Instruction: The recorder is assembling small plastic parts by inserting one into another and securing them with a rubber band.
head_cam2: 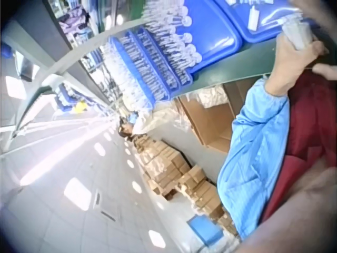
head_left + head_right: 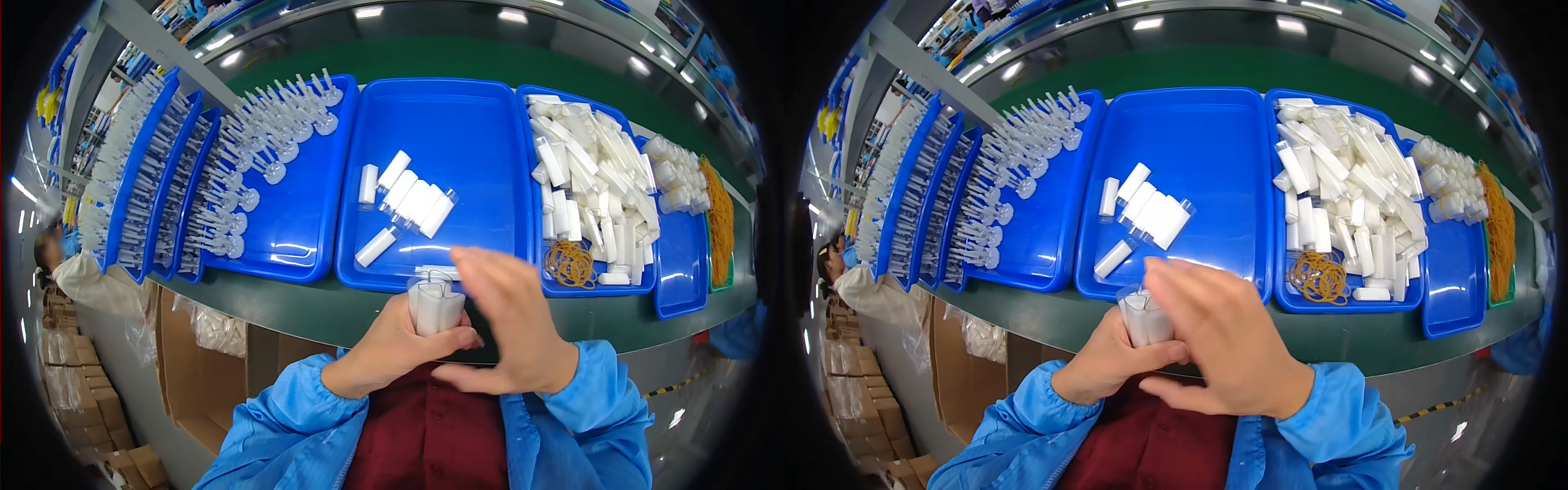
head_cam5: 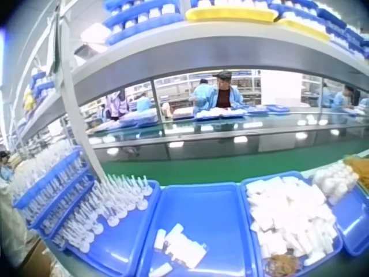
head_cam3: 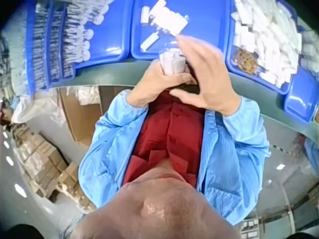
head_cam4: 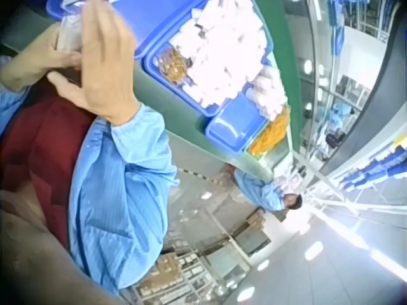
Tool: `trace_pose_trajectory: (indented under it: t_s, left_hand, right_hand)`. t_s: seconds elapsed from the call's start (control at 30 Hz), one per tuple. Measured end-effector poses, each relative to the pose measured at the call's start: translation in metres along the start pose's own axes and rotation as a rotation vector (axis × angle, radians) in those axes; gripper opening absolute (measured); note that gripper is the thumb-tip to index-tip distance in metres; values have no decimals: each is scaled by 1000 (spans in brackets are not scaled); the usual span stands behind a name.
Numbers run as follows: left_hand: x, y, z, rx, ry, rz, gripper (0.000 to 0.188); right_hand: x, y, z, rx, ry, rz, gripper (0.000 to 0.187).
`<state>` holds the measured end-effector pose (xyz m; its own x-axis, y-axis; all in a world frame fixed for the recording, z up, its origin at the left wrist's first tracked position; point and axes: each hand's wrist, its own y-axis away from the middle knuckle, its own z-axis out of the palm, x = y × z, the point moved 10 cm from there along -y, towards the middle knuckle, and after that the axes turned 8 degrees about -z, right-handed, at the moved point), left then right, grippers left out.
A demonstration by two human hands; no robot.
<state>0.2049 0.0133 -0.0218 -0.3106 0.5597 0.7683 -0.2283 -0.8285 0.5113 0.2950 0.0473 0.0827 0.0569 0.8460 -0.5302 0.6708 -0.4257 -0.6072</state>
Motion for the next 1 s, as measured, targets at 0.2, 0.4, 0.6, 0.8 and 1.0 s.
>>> trace_pose_trajectory:
  t_s: [0.2,0.4,0.6,0.8,1.0]
  left_hand:
    - [-27,-5,19,-62,83,-113,44]
    - [-44,-4,24,-96,215,-134,46]
    - [-57,-9,30,-95,180,-188,64]
    - [-18,-11,6,118,-9,123,23]
    - [-21,-10,14,132,-280,76,22]
  right_hand:
    - [-5,22,18,-89,329,-119,59]
    - [-4,28,22,-145,258,-69,66]
    - [5,45,21,-134,111,20,65]
    - [67,90,-83,240,335,452,31]
    - [98,111,-90,173,587,644,17]
